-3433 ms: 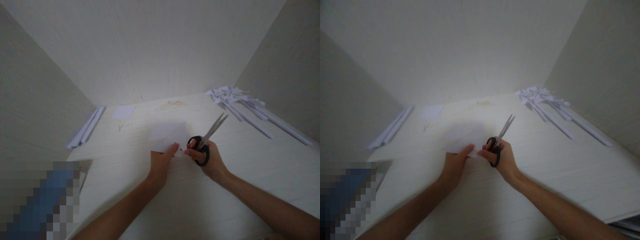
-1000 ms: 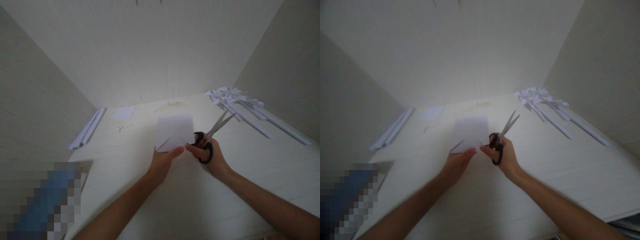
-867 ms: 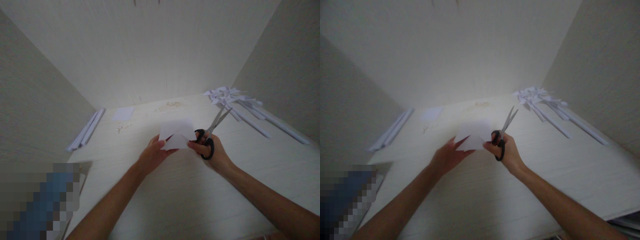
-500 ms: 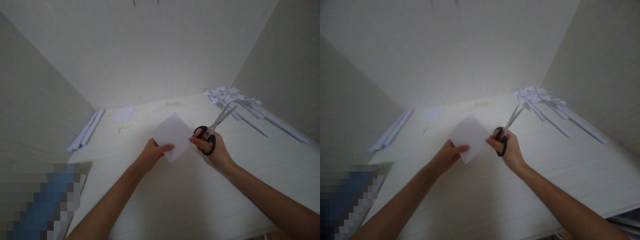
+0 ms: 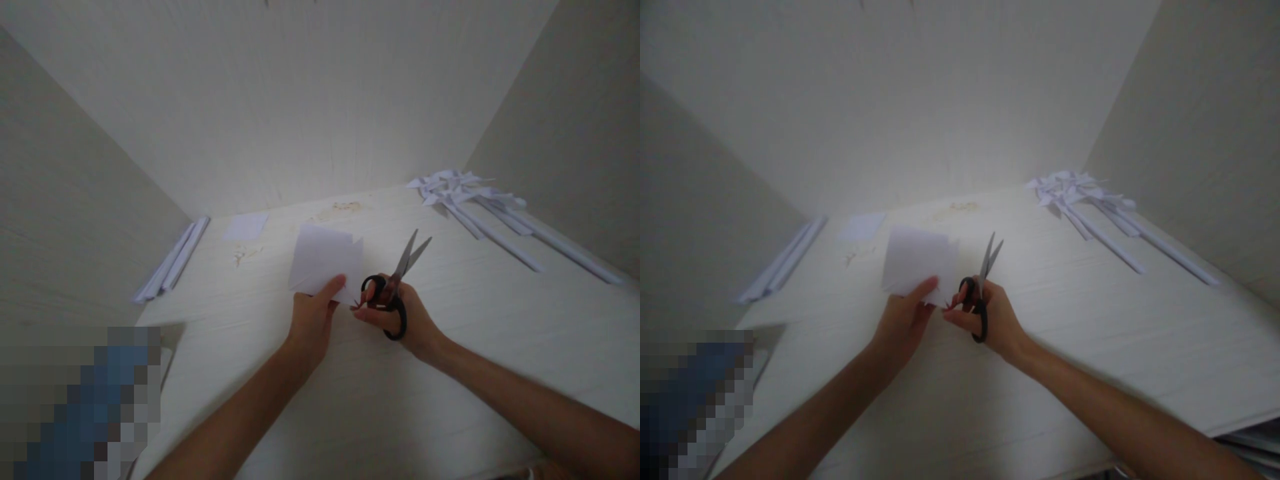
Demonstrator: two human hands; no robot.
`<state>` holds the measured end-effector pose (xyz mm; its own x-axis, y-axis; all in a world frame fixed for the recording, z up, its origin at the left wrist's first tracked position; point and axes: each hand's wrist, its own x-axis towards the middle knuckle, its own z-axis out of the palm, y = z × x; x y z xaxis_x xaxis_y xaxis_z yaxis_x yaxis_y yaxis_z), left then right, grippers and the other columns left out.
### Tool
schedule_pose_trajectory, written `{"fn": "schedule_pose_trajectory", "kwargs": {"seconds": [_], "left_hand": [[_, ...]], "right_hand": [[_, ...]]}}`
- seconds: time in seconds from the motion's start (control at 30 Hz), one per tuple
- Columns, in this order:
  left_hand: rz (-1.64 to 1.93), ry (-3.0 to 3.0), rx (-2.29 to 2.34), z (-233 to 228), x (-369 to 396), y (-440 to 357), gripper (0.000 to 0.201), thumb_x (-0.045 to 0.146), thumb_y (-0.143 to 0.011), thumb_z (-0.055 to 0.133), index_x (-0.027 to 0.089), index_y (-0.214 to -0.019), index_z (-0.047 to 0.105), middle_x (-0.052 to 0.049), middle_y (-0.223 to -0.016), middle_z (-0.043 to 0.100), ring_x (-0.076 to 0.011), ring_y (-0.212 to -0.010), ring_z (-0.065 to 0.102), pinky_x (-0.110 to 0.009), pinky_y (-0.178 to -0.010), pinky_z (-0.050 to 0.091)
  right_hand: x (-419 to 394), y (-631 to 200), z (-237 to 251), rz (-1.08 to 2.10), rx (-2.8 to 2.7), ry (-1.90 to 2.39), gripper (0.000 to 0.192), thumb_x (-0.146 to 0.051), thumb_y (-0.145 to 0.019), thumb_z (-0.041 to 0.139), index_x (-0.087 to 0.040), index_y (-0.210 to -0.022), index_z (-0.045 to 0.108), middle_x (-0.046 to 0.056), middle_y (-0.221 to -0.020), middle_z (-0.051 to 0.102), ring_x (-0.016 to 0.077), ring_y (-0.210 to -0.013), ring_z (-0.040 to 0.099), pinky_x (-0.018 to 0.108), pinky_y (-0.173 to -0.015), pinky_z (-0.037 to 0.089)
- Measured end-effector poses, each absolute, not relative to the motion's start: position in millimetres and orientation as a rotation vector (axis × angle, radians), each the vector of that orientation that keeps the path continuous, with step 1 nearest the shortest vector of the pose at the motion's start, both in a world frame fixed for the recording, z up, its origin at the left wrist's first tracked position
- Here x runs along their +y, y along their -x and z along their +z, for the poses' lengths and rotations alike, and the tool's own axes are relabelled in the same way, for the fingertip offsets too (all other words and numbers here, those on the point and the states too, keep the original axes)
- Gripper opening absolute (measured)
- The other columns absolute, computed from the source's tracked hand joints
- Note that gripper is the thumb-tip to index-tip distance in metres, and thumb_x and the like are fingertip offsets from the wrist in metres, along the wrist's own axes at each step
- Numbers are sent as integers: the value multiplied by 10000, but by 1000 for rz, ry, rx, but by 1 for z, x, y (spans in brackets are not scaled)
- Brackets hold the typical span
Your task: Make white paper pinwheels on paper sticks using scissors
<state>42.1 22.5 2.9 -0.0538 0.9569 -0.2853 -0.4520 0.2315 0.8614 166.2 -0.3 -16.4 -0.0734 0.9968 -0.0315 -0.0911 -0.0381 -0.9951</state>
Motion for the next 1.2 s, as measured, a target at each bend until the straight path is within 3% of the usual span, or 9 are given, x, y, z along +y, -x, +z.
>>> {"fn": "schedule_pose_trajectory", "kwargs": {"seconds": [0.33, 0.6, 0.73, 0.93, 1.13, 1.2], "left_hand": [[1250, -689, 1148, 6, 18, -43, 119, 187, -566, 684, 159, -671, 637, -29, -686, 652, -137, -583, 578, -248, -547, 468], [1252, -791, 1034, -7, 15, -44, 257, 228, -595, 689, 139, -833, 653, -63, -827, 667, -163, -717, 604, -293, -698, 476], [1217, -780, 1074, -7, 13, -45, 281, 226, -600, 686, 158, -869, 644, -49, -807, 666, -160, -700, 603, -286, -675, 476], [1168, -789, 1065, -9, 11, -47, 170, 223, -597, 689, 139, -738, 646, -55, -759, 653, -162, -705, 600, -299, -700, 473], [1384, -593, 1042, 4, 28, -36, 133, 123, -581, 669, 168, -691, 610, 3, -756, 646, -105, -707, 590, -211, -635, 472], [1446, -531, 1001, 13, 36, -30, 185, 97, -571, 666, 175, -726, 604, 19, -762, 642, -87, -674, 590, -191, -605, 468]], "right_hand": [[1, -170, -16, 1256, -1105, 1138, 292, -207, -520, 741, -179, -640, 476, -18, -642, 582, 98, -544, 485, 228, -509, 357], [1, -167, -18, 1192, -1032, 1181, 288, -265, -536, 728, -177, -658, 482, -30, -636, 533, 62, -469, 396, 201, -420, 292], [0, -167, -17, 1127, -1040, 1210, 279, -293, -558, 709, -180, -636, 466, -51, -548, 468, 61, -450, 370, 199, -404, 280], [0, -167, -16, 1105, -1004, 1264, 314, -350, -555, 715, -182, -612, 456, -75, -472, 416, 58, -407, 334, 199, -376, 241], [-4, -172, -13, 1248, -1364, 1208, 441, -516, -770, 458, -163, -506, 470, -28, -423, 435, 70, -385, 341, 216, -374, 233], [-6, -172, -9, 1321, -1506, 1226, 446, -514, -762, 473, -168, -482, 446, -22, -407, 448, 73, -377, 363, 212, -373, 256]]}}
